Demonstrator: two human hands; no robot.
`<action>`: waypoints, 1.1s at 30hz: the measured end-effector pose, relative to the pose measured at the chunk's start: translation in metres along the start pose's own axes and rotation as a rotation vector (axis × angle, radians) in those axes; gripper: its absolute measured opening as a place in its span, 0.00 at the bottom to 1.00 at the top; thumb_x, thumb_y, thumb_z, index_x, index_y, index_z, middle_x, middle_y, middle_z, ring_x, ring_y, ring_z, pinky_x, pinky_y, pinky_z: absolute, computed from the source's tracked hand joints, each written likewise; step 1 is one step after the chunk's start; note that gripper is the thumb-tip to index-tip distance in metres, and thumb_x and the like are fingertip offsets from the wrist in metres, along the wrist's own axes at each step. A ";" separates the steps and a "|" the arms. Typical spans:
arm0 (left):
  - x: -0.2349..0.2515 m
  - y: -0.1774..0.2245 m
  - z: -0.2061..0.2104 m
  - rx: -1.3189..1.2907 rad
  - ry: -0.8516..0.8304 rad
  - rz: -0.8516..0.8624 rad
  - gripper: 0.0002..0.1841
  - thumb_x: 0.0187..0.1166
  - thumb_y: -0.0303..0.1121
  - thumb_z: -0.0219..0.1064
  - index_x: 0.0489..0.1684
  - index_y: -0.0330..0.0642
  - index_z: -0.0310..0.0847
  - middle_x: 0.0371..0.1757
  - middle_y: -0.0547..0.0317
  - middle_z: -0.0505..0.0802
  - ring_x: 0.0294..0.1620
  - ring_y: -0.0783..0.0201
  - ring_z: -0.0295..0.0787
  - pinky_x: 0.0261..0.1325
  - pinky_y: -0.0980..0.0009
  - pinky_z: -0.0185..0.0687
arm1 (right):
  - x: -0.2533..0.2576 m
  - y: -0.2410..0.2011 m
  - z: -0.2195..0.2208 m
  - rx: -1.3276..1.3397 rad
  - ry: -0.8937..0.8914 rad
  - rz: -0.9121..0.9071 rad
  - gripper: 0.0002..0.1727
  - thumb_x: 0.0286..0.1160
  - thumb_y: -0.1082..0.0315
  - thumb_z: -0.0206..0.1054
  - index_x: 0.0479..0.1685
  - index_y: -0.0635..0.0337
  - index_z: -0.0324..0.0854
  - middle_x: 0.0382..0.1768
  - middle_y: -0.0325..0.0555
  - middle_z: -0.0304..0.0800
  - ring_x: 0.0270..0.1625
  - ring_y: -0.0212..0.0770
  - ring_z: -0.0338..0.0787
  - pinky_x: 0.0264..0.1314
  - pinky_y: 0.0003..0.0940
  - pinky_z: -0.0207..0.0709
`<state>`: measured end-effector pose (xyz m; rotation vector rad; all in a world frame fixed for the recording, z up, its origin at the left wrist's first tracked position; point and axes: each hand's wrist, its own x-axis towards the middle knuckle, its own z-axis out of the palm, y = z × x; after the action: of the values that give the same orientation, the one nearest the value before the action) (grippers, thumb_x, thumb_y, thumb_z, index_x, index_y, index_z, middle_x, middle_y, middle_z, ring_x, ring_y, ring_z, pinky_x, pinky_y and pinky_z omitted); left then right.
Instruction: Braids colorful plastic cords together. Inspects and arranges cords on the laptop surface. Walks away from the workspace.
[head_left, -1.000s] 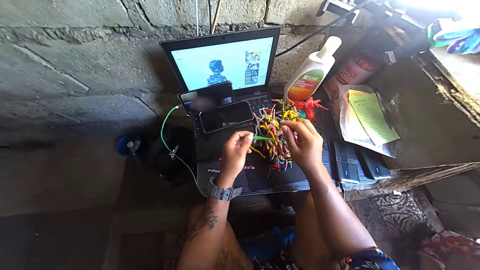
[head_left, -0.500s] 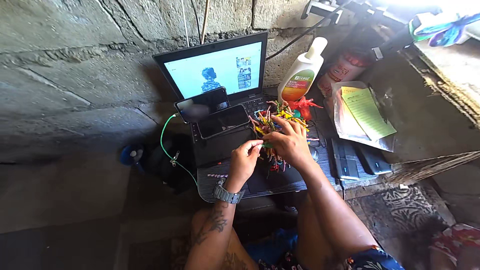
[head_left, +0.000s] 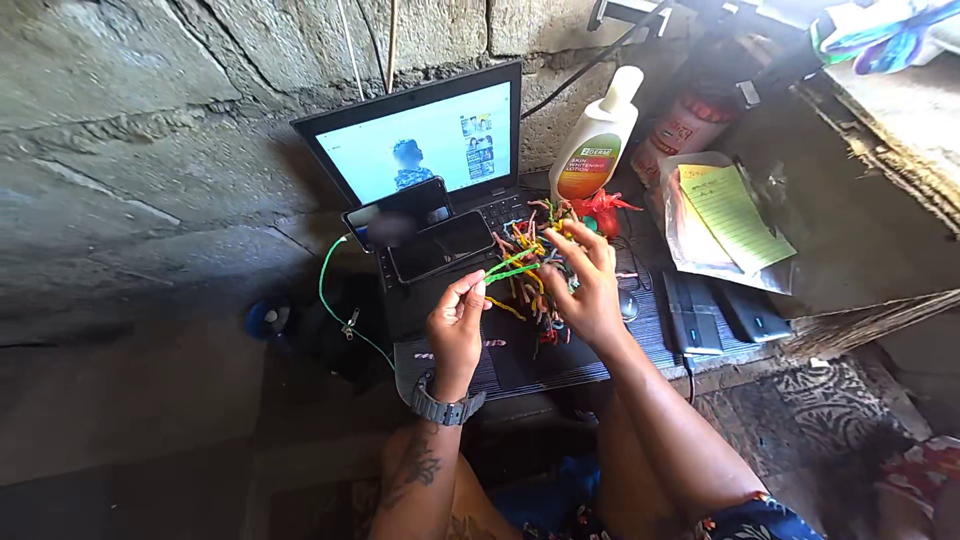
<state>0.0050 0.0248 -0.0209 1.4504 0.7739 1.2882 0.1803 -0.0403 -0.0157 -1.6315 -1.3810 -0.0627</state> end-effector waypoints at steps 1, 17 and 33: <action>-0.002 0.000 0.002 -0.003 -0.012 0.006 0.10 0.82 0.22 0.62 0.54 0.32 0.87 0.40 0.68 0.94 0.36 0.80 0.88 0.46 0.80 0.87 | -0.003 -0.005 0.002 0.074 -0.019 0.015 0.28 0.77 0.53 0.67 0.71 0.62 0.83 0.74 0.61 0.78 0.71 0.60 0.78 0.68 0.56 0.73; -0.004 -0.004 0.010 0.025 -0.182 -0.025 0.09 0.81 0.23 0.64 0.52 0.32 0.86 0.42 0.66 0.94 0.37 0.78 0.89 0.46 0.80 0.87 | -0.004 -0.013 -0.007 0.724 -0.286 0.392 0.09 0.81 0.70 0.64 0.45 0.61 0.90 0.41 0.36 0.88 0.37 0.23 0.86 0.42 0.19 0.82; -0.002 0.004 0.008 -0.069 -0.223 -0.300 0.07 0.86 0.23 0.55 0.49 0.37 0.79 0.38 0.64 0.94 0.35 0.76 0.89 0.44 0.80 0.84 | -0.005 -0.010 -0.003 0.615 -0.244 0.227 0.08 0.78 0.69 0.68 0.45 0.57 0.94 0.73 0.51 0.77 0.67 0.30 0.82 0.60 0.22 0.82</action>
<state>0.0113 0.0199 -0.0175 1.3374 0.7563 0.9002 0.1727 -0.0470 -0.0107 -1.2802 -1.2180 0.6524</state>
